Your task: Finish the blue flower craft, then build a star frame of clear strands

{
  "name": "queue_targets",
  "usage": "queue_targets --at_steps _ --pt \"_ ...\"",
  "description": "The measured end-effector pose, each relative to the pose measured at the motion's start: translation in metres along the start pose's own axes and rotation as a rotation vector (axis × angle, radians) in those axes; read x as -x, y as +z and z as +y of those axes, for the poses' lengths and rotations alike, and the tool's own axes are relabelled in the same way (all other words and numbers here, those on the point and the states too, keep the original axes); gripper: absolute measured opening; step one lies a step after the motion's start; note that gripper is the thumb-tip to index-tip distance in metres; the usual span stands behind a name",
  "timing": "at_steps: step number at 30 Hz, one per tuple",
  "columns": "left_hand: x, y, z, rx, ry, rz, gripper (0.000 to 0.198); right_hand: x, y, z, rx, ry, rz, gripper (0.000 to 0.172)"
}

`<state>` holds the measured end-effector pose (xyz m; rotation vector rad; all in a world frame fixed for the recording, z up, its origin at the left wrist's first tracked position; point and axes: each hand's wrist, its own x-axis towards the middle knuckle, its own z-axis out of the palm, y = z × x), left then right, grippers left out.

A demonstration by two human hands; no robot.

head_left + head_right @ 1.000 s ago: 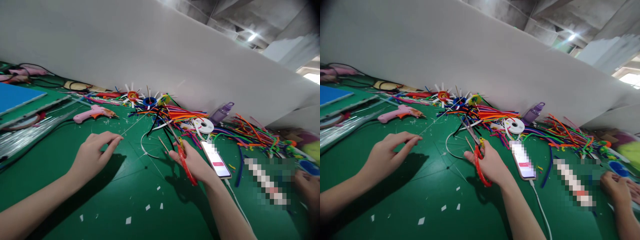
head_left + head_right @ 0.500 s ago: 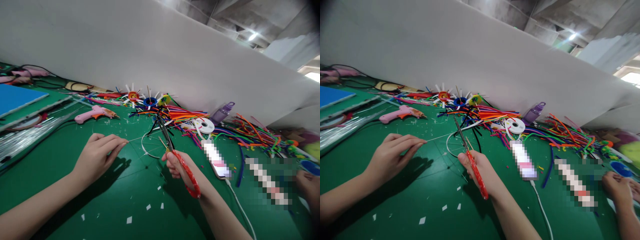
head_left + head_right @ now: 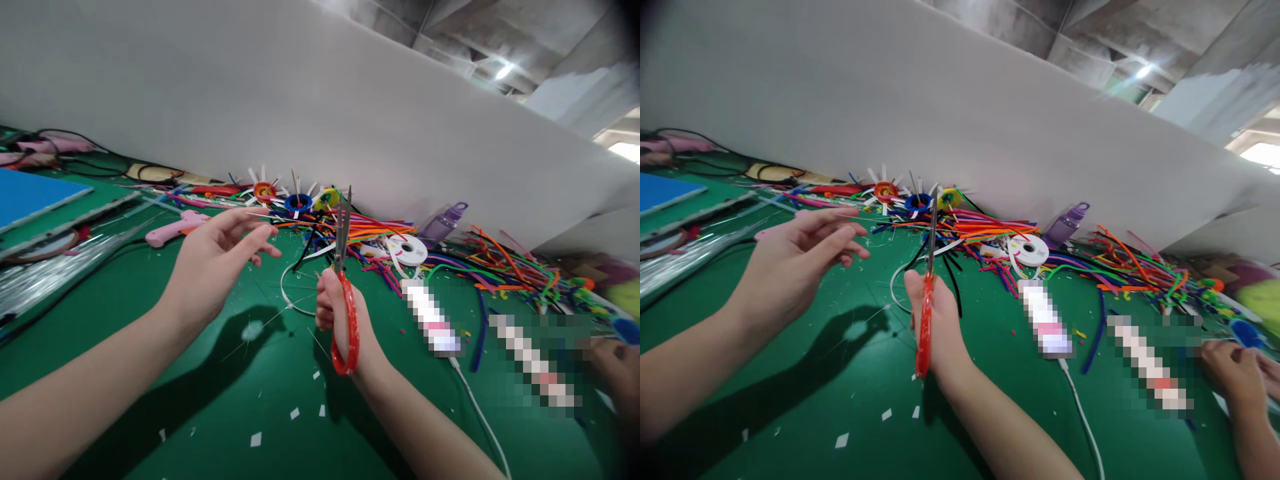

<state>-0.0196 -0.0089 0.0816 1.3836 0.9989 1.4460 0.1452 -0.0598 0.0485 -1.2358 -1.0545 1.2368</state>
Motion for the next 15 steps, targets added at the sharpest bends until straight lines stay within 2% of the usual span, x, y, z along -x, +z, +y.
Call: queue_targets --at_steps 4,7,10,15 --pt "-0.003 0.010 0.002 0.348 -0.124 0.108 0.015 -0.004 0.002 0.008 -0.006 -0.010 0.040 0.046" --pt "-0.006 0.012 -0.001 0.481 -0.272 0.137 0.012 -0.003 0.004 0.014 0.026 -0.035 0.051 0.045" --pt "-0.006 0.010 -0.004 0.492 -0.344 0.131 0.017 -0.001 0.005 0.016 0.053 -0.044 0.046 0.043" --pt "-0.003 0.008 -0.005 0.360 -0.282 0.127 0.020 0.002 0.007 0.015 0.060 -0.074 0.054 0.040"
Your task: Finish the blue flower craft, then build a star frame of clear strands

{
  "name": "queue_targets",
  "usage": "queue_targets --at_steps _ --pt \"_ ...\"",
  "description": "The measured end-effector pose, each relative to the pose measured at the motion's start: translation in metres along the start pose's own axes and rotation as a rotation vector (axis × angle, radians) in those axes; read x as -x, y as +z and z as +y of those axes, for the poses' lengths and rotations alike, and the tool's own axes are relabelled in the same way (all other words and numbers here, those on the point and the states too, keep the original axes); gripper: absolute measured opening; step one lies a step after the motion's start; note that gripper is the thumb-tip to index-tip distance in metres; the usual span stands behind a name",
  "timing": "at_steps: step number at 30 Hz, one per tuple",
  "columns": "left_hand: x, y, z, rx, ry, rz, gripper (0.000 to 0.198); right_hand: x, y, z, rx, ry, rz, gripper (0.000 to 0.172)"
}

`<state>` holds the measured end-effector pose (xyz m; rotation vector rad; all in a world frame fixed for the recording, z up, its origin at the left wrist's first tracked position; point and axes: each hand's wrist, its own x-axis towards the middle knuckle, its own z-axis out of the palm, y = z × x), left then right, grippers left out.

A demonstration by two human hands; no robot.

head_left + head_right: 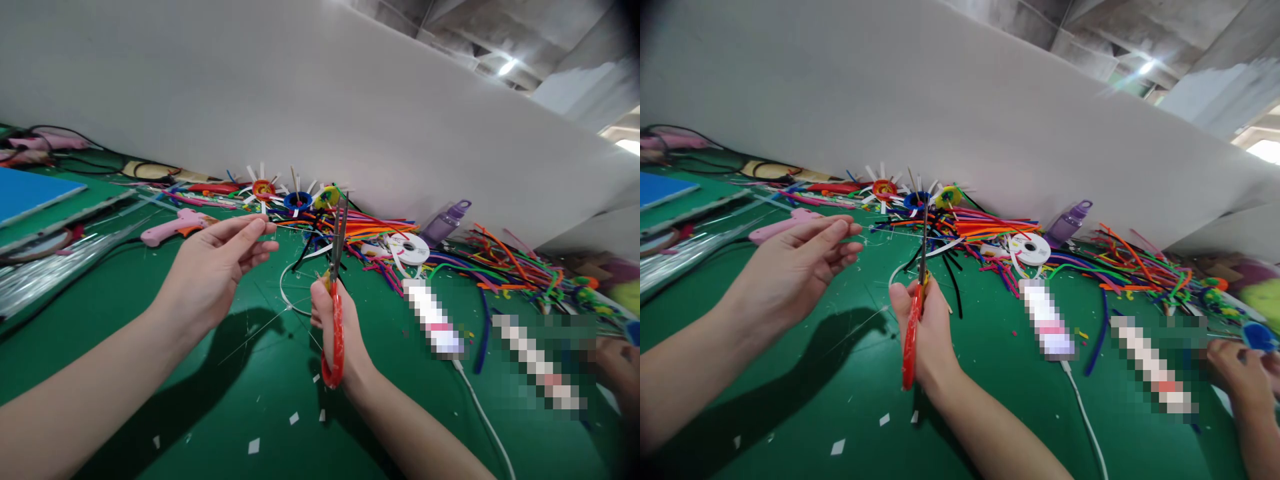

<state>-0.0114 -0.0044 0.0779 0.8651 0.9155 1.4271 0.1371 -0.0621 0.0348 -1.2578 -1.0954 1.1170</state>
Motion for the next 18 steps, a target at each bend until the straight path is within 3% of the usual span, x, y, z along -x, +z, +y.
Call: queue_targets --at_steps 8,18 --pt "0.0035 0.0006 0.0025 -0.137 0.150 0.017 0.018 -0.0004 0.0033 -0.0012 -0.093 0.015 0.009 0.039" --pt "0.0053 0.0020 0.0058 -0.160 0.152 0.048 0.018 -0.0030 -0.0011 0.0070 -0.026 -0.006 0.041 0.040"
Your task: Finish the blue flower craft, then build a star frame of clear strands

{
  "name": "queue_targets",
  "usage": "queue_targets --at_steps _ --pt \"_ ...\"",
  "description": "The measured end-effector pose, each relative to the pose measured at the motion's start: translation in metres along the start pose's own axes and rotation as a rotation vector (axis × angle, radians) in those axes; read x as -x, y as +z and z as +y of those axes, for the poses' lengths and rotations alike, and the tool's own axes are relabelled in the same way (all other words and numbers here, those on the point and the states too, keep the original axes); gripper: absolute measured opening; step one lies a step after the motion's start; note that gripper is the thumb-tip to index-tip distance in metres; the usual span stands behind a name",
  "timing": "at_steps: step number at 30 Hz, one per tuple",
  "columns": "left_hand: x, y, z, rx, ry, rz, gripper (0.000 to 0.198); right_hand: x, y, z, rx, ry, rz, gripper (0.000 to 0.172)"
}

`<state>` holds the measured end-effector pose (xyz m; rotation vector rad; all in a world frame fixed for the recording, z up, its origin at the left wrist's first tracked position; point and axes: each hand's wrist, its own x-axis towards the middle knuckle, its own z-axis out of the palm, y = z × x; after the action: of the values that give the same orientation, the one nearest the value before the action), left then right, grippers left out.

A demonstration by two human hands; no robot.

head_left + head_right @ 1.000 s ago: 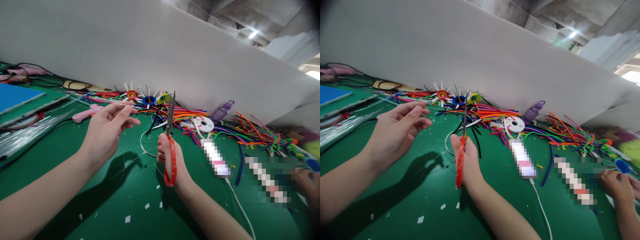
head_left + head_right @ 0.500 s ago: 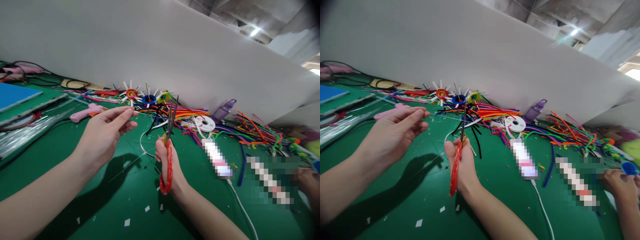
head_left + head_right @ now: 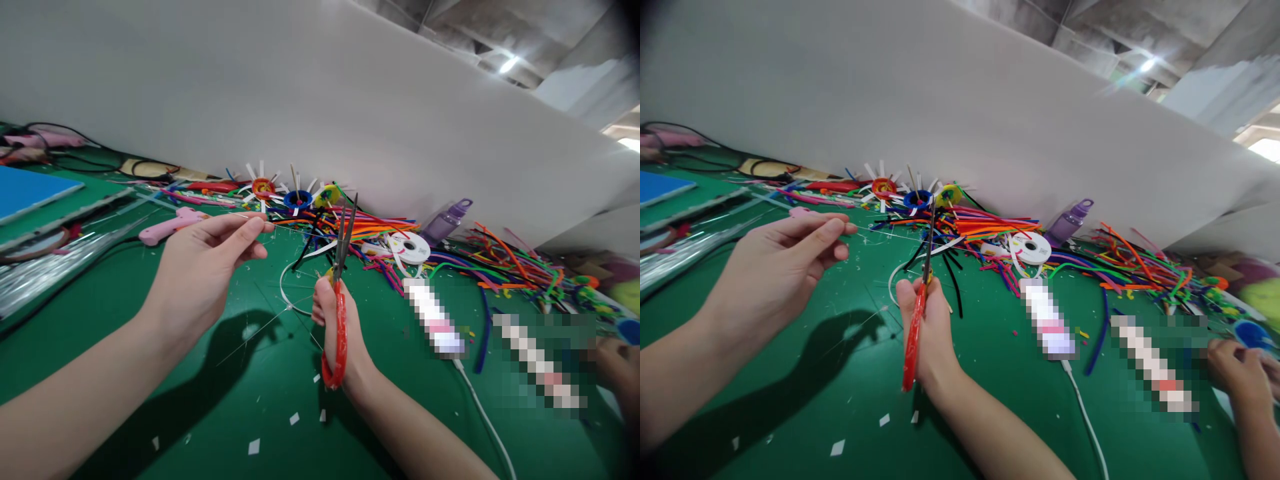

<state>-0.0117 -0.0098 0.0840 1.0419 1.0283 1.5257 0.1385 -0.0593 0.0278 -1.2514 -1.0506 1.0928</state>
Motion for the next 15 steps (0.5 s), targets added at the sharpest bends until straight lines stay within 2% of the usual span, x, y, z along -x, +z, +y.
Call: queue_targets --at_steps 3,7,11,15 --pt "-0.001 0.000 0.000 0.082 -0.045 -0.005 0.021 0.000 -0.002 -0.001 0.077 -0.009 0.000 0.040" --pt "-0.004 -0.003 -0.003 0.278 -0.228 -0.023 0.036 0.003 -0.003 -0.009 0.196 -0.046 -0.022 0.039" --pt "-0.011 -0.010 -0.012 0.394 -0.348 0.097 0.033 0.004 -0.001 -0.014 0.261 -0.073 -0.036 0.038" --pt "-0.018 -0.017 -0.022 0.459 -0.321 0.211 0.031 0.003 -0.002 -0.013 0.277 -0.068 -0.026 0.036"
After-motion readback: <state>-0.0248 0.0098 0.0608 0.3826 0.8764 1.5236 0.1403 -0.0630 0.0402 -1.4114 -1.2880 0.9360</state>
